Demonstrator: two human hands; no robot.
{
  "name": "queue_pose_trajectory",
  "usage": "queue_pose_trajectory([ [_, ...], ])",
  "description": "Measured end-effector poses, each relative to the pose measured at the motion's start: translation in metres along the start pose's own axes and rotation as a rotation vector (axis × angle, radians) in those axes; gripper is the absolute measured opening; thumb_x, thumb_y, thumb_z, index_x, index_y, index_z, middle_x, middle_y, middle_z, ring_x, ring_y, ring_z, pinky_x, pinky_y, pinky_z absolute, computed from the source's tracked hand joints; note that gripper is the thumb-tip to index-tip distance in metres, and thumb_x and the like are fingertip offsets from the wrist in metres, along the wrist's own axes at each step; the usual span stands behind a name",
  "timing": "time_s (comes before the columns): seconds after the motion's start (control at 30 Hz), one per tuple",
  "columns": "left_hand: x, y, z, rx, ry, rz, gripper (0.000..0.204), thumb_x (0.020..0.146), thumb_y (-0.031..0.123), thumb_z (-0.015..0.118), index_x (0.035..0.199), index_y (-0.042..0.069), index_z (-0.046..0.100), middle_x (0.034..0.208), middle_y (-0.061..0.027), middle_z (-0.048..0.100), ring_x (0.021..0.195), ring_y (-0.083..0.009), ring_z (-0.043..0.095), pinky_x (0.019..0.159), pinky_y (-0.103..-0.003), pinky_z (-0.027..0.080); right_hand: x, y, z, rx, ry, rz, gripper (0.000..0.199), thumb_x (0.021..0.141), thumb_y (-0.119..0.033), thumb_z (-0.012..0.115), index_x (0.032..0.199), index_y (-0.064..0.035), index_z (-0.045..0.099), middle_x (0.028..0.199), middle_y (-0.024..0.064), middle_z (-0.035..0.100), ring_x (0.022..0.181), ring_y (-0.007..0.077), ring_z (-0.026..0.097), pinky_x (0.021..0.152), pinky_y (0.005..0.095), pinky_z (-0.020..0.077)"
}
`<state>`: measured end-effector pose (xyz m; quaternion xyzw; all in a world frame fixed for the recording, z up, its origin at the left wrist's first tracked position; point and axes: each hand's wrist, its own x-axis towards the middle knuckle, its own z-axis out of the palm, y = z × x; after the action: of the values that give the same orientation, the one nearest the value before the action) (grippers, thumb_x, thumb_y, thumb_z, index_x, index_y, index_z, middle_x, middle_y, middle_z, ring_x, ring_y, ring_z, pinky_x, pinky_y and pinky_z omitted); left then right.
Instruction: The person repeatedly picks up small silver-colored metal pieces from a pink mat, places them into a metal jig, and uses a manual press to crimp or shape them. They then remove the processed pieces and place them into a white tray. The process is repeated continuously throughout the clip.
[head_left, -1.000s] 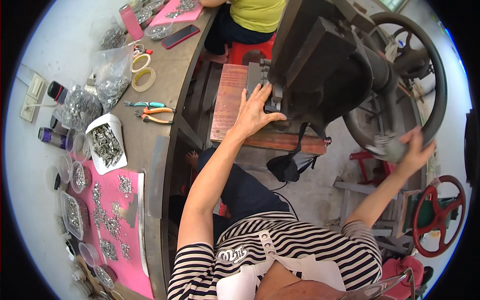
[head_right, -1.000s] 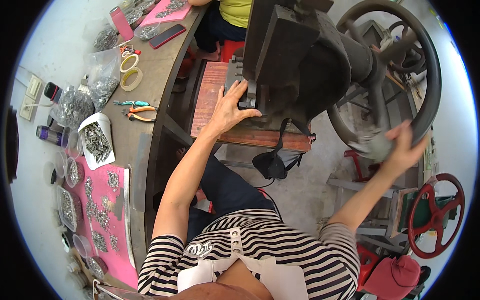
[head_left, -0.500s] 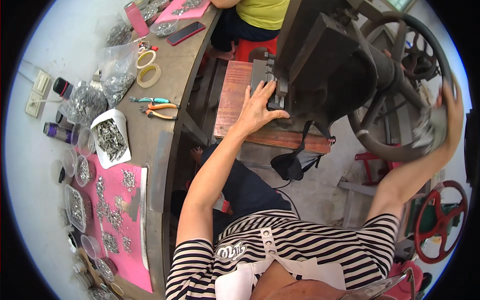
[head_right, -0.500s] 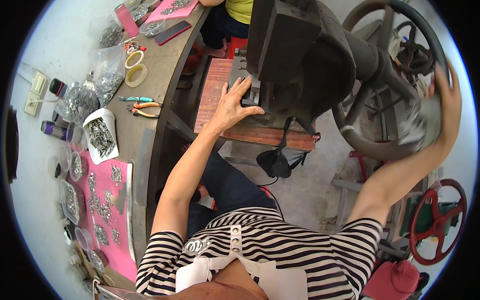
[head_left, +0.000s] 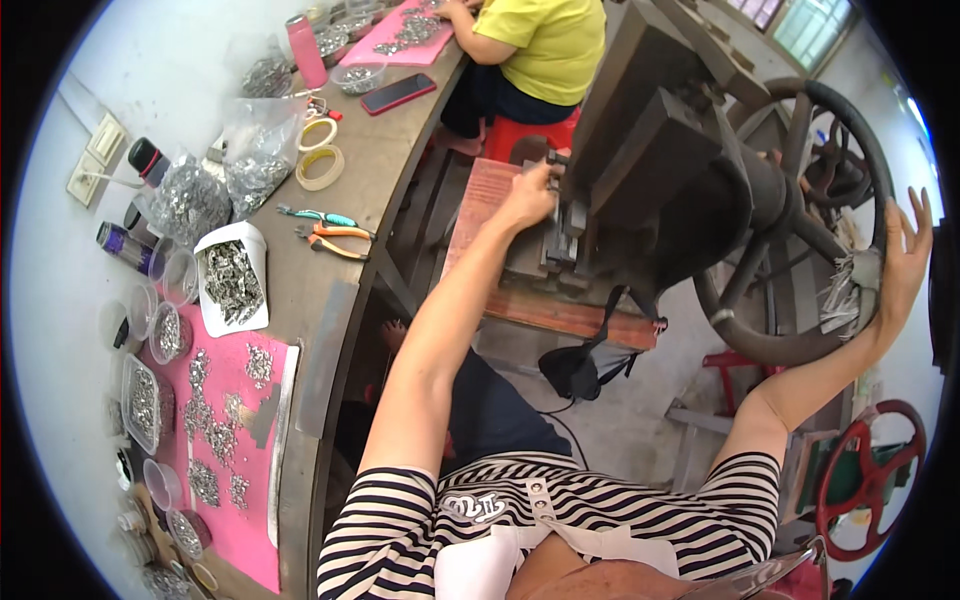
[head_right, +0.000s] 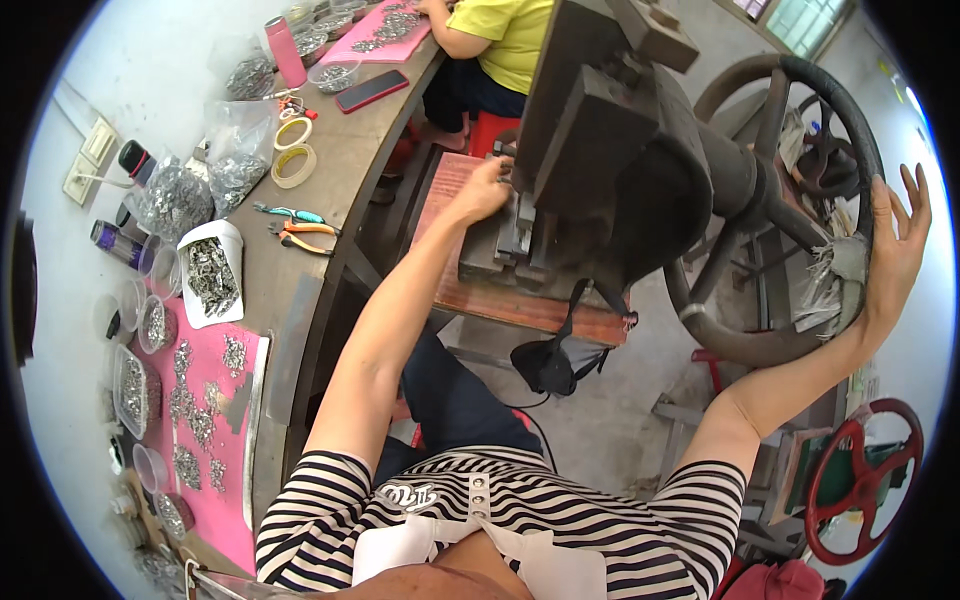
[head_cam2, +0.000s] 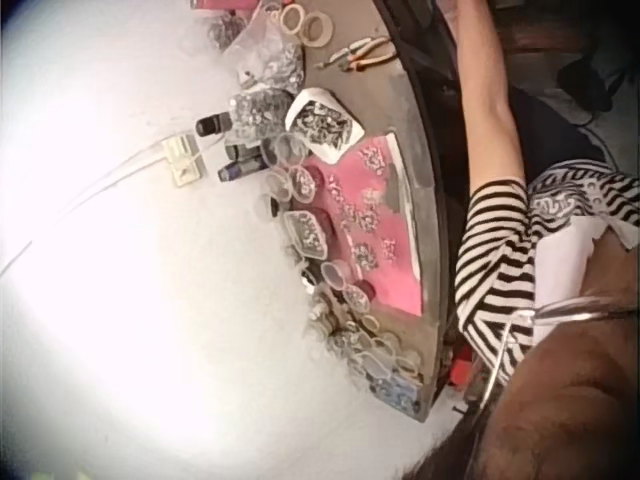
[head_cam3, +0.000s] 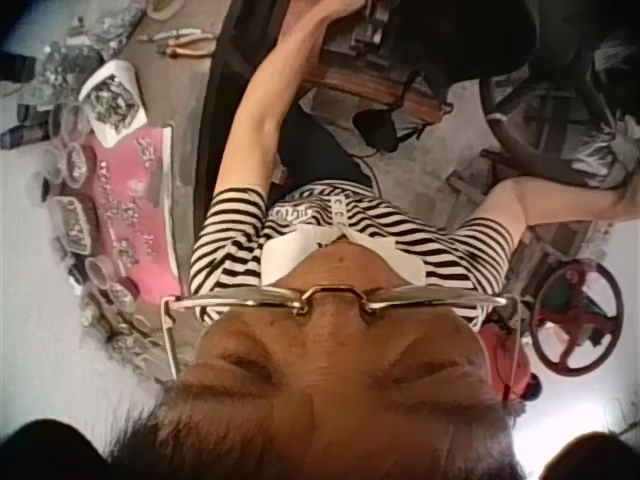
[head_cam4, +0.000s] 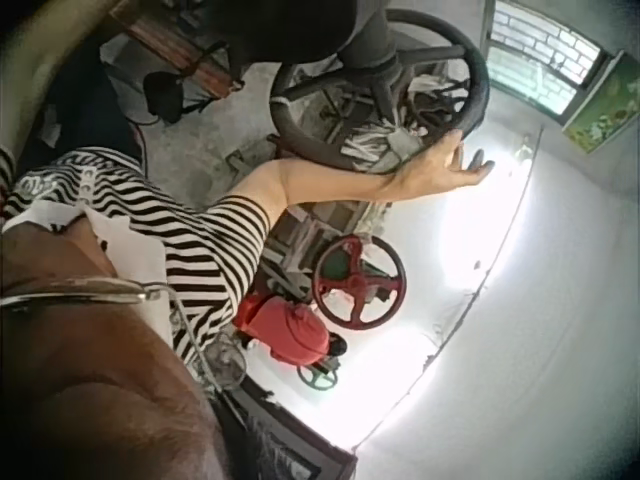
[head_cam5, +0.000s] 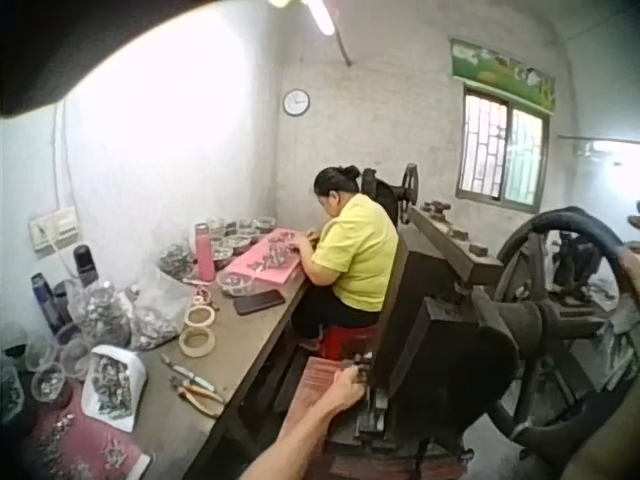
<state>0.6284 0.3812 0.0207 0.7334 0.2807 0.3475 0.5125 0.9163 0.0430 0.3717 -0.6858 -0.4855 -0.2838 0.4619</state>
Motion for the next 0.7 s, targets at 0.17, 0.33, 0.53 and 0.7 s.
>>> queue_pose_trajectory([
  [0.17,-0.038,0.043,-0.029,0.475,-0.232,0.076,0.052,0.078,0.020,0.076,0.128,0.008,0.069,0.136,-0.0159,0.053,0.128,-0.0318,0.052,0.108,-0.045,0.040,0.032,0.024,-0.012,-0.045,-0.070,-0.023,0.053,0.103,-0.026,0.066,0.149,-0.0046,0.051,0.146,0.0159,0.056,0.130,0.0261,0.058,0.109,0.0369,0.0450],
  [0.33,-0.096,0.061,-0.009,0.631,-0.017,0.417,0.034,0.081,0.027,0.081,0.110,0.012,0.072,0.104,-0.0060,0.062,0.111,-0.0284,0.056,0.104,-0.051,0.033,-0.015,-0.033,-0.002,-0.133,0.004,-0.157,0.035,0.103,-0.008,0.061,0.136,0.0046,0.060,0.134,0.0164,0.066,0.116,0.0251,0.065,0.101,0.0359,0.0501],
  [0.53,-0.189,0.066,-0.021,0.623,0.371,0.449,0.030,0.085,0.024,0.076,0.110,0.011,0.068,0.100,-0.0051,0.059,0.101,-0.0266,0.057,0.096,-0.043,0.038,-0.191,-0.143,0.131,0.500,-0.731,-0.350,0.047,0.083,-0.003,0.075,0.128,0.0007,0.062,0.127,0.0175,0.064,0.108,0.0283,0.064,0.095,0.0368,0.0505],
  [0.7,-0.323,0.099,-0.081,0.822,0.682,0.189,0.031,0.085,0.026,0.076,0.111,0.010,0.070,0.106,-0.0041,0.066,0.104,-0.0253,0.061,0.095,-0.042,0.038,-0.283,-0.206,0.251,0.708,-1.074,-0.416,0.052,0.082,-0.005,0.075,0.131,-0.0008,0.058,0.116,0.0169,0.064,0.098,0.0339,0.061,0.086,0.0427,0.0474],
])
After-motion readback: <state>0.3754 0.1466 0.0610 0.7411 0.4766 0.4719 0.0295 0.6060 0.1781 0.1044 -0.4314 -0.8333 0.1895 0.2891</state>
